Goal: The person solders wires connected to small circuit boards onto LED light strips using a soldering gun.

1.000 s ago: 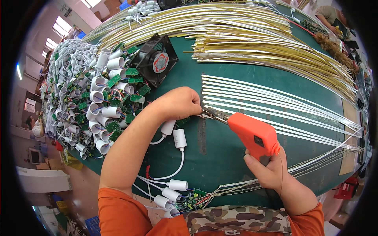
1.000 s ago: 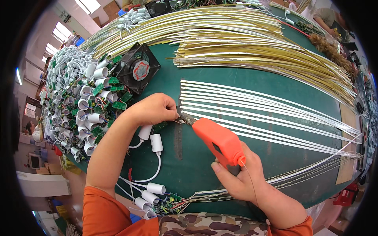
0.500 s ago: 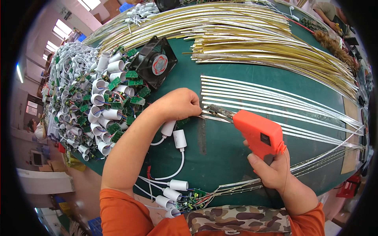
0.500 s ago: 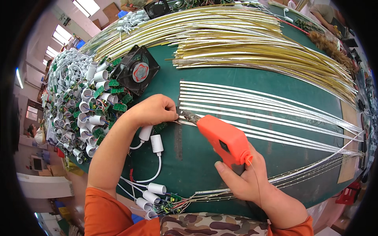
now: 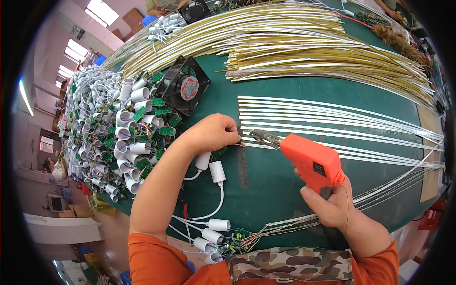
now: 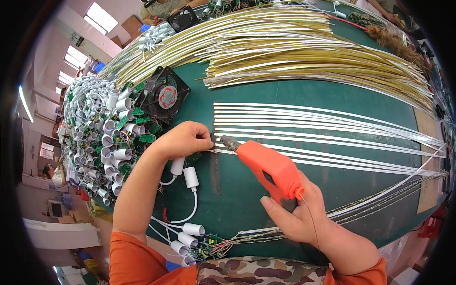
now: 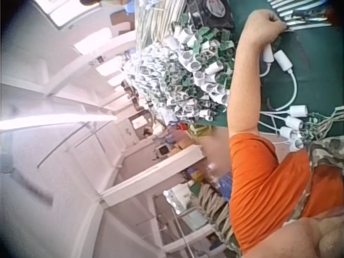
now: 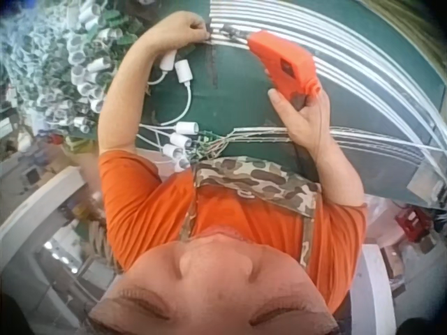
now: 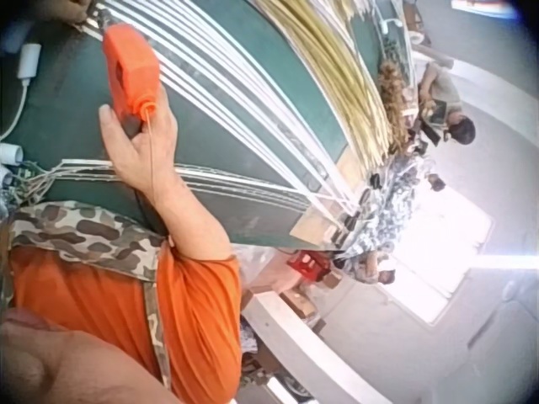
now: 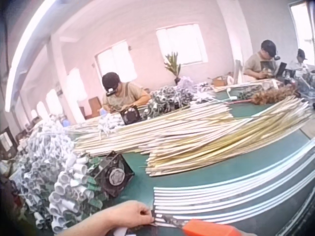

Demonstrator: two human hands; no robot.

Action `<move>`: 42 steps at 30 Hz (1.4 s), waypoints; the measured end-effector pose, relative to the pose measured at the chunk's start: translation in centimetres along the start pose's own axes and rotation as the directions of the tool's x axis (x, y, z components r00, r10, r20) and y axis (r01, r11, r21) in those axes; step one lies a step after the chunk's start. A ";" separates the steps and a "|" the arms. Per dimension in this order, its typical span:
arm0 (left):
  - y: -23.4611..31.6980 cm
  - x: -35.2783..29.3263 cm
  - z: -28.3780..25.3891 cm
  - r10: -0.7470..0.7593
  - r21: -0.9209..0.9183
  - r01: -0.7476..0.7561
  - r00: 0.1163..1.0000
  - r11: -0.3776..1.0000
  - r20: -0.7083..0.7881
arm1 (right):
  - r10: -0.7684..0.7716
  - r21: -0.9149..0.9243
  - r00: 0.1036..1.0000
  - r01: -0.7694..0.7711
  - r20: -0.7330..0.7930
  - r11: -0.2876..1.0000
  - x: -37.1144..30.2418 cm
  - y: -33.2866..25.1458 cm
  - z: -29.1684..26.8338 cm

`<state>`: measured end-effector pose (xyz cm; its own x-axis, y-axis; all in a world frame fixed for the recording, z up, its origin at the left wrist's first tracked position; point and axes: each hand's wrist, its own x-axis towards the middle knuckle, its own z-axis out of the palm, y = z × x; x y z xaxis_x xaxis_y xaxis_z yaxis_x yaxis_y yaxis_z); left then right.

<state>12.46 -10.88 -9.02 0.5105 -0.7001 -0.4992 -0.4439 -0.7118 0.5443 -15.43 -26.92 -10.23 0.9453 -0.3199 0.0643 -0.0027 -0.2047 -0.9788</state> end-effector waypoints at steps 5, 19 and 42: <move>0.0 -0.2 0.0 -0.001 -0.002 0.001 1.000 1.000 -0.001 | -0.004 -0.004 1.000 0.004 0.008 1.000 0.1 0.2 0.1; 0.1 0.0 -0.1 -0.007 -0.014 0.007 1.000 1.000 0.013 | 0.004 -0.054 0.998 -0.001 0.062 0.999 1.3 -0.3 1.0; 0.0 0.1 0.0 -0.010 -0.010 0.010 1.000 1.000 0.008 | 0.021 0.076 1.000 -0.021 -0.003 0.997 0.6 -0.6 0.3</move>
<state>12.52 -10.95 -9.03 0.5090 -0.6934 -0.5100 -0.4313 -0.7182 0.5461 -14.80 -26.71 -9.66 0.9440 -0.3268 0.0445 0.0027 -0.1272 -0.9919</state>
